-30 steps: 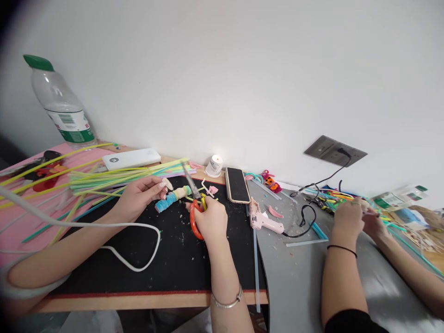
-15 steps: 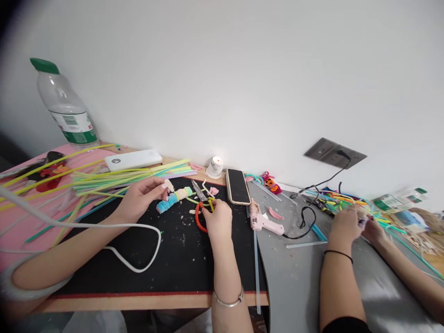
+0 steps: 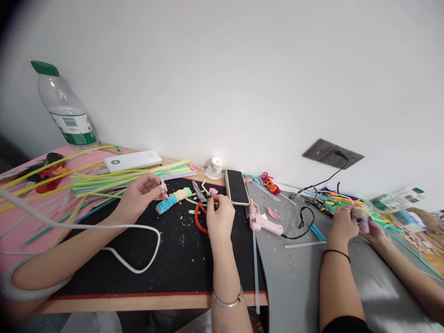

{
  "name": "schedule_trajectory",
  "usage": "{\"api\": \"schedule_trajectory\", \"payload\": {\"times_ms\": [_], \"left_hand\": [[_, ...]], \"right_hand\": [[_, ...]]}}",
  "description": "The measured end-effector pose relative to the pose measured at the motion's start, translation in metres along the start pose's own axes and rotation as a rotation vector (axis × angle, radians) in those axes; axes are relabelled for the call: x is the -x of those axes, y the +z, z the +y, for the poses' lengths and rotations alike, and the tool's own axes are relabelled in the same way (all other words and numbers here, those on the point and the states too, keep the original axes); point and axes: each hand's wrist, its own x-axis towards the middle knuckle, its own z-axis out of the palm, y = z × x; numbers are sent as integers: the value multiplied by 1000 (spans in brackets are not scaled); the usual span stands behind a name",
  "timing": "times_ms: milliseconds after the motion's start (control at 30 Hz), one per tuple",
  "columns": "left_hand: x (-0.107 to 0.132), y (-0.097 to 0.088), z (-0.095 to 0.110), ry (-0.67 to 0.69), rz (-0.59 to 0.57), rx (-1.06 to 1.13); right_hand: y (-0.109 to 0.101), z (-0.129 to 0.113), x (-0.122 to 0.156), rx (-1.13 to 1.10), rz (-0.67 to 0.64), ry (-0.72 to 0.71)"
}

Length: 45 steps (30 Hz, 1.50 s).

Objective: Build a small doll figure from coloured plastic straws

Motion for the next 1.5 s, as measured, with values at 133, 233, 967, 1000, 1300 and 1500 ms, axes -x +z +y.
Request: {"api": "schedule_trajectory", "payload": {"times_ms": [133,233,967,1000,1300,1500], "left_hand": [[-3,-2,-3,-20,56,4],[-4,-3,-5,-40,66,-55],[-4,-7,-8,-104,53,-232],[-4,-7,-7,-120,53,-234],[-5,-7,-6,-177,25,-246],[-2,-4,1,-107,-37,-266]], "right_hand": [[7,1,0,0,-61,-93],[17,-2,0,103,-192,-200],[29,-8,-13,-8,-304,-111],[29,-6,-14,-121,-291,-92],[25,-12,-18,-1041,-188,40],[18,-19,-16,-1264,-377,161]]}}
